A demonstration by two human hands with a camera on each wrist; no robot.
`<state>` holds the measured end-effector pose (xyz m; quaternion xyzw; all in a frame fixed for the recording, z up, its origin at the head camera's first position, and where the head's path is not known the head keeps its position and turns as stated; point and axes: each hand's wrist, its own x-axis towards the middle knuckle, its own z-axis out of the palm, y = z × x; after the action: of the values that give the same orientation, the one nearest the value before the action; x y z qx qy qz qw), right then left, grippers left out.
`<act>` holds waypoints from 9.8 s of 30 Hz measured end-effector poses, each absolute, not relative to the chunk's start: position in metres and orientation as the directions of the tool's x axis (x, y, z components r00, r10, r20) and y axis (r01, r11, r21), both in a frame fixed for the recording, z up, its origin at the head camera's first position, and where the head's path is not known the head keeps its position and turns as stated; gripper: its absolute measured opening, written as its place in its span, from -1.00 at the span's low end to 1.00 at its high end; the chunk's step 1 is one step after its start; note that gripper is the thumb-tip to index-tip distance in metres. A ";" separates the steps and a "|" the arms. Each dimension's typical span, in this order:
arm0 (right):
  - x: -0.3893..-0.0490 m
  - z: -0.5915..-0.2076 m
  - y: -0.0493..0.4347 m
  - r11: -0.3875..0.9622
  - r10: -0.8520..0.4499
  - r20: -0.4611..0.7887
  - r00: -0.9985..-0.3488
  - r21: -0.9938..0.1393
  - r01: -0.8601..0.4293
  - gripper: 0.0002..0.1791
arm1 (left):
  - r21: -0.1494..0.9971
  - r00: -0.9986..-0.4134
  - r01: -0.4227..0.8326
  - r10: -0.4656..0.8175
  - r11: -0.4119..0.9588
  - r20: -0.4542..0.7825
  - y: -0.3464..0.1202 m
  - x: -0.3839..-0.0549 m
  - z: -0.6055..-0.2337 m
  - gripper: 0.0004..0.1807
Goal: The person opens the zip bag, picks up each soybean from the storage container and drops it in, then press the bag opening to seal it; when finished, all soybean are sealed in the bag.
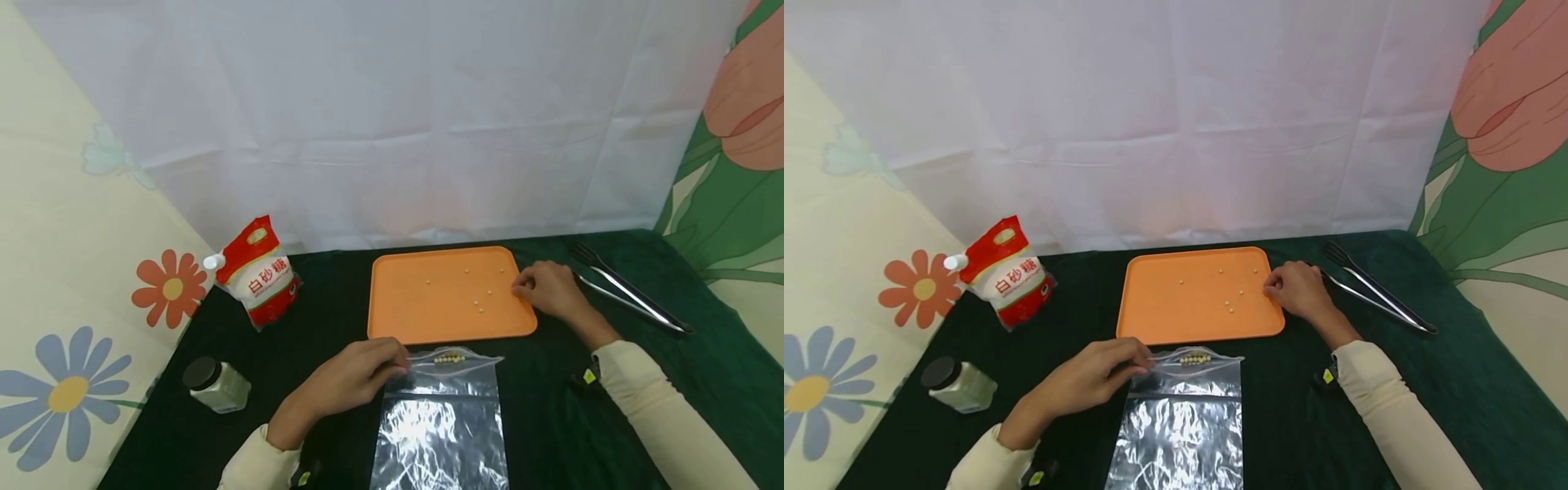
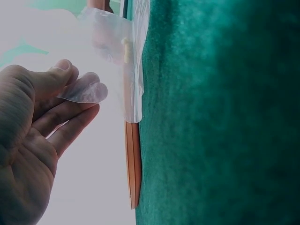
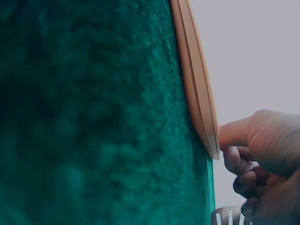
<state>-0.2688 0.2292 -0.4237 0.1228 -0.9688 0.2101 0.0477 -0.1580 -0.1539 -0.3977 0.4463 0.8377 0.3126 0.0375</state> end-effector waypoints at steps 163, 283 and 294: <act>-0.256 -0.423 0.196 0.561 -0.608 0.213 -0.764 -0.566 -0.605 -0.92 | 0.572 -0.577 0.734 0.781 0.366 0.240 -0.155 -0.159 -0.402 -0.91; -0.274 -0.426 0.200 0.770 -0.337 0.105 -0.936 -0.542 -0.338 -0.93 | 0.575 -0.585 0.726 0.779 0.378 0.226 -0.153 -0.157 -0.400 -0.90; -0.269 -0.420 0.194 0.755 -0.365 0.134 -0.922 -0.537 -0.376 -0.89 | 0.574 -0.590 0.721 0.778 0.388 0.216 -0.154 -0.158 -0.402 -0.89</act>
<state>-0.2688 0.1944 -0.4202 0.1978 -0.9367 0.2888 0.0103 -0.1576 -0.1536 -0.4020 0.4505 0.8319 0.3210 0.0442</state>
